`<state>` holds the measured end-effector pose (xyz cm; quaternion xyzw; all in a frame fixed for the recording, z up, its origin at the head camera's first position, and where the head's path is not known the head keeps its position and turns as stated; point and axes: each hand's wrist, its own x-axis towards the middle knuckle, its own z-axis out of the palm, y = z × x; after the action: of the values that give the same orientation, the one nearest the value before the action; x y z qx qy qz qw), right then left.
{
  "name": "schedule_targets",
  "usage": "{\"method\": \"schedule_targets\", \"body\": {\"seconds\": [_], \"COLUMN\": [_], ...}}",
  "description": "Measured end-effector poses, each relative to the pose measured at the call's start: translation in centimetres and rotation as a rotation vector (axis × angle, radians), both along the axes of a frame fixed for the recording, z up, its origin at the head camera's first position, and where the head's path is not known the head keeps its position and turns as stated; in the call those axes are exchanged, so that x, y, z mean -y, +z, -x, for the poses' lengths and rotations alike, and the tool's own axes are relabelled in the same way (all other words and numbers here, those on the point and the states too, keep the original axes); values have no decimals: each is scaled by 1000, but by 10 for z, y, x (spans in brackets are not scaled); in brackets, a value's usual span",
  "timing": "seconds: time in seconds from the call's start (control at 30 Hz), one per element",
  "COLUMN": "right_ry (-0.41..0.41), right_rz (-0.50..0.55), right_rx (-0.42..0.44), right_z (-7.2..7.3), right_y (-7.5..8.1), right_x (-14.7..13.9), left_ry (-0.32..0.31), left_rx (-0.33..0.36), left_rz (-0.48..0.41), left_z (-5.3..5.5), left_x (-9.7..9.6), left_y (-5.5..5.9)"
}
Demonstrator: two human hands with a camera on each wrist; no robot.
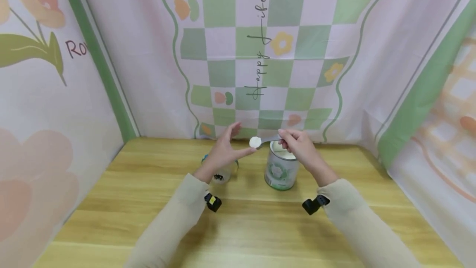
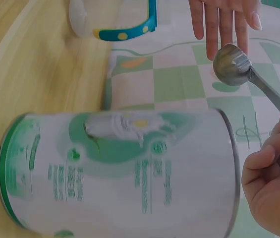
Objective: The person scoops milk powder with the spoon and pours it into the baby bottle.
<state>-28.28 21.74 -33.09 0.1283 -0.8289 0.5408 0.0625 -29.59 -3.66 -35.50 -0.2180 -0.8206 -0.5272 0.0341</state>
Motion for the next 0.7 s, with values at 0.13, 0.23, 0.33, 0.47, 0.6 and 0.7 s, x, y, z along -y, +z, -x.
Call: {"method": "schedule_targets", "body": {"seconds": [0.13, 0.23, 0.33, 0.47, 0.6, 0.7], "right_ry": [14, 27, 26, 23, 48, 70], "right_rz": [29, 47, 44, 29, 43, 57], "right_rx": [19, 37, 54, 69, 64, 59], "right_z": [0, 0, -1, 0, 3, 3], "right_y": [-1, 0, 0, -1, -4, -6], "right_x": [11, 21, 30, 42, 52, 58], "left_ry": [12, 17, 19, 22, 32, 37], "left_rx": [-7, -4, -4, -16, 5, 38], "left_rz": [-1, -4, 1, 19, 3, -12], "left_z": [0, -1, -2, -3, -3, -4], "left_x": [11, 20, 29, 40, 49, 56], "left_y": [-1, -4, -9, -16, -25, -32]}}
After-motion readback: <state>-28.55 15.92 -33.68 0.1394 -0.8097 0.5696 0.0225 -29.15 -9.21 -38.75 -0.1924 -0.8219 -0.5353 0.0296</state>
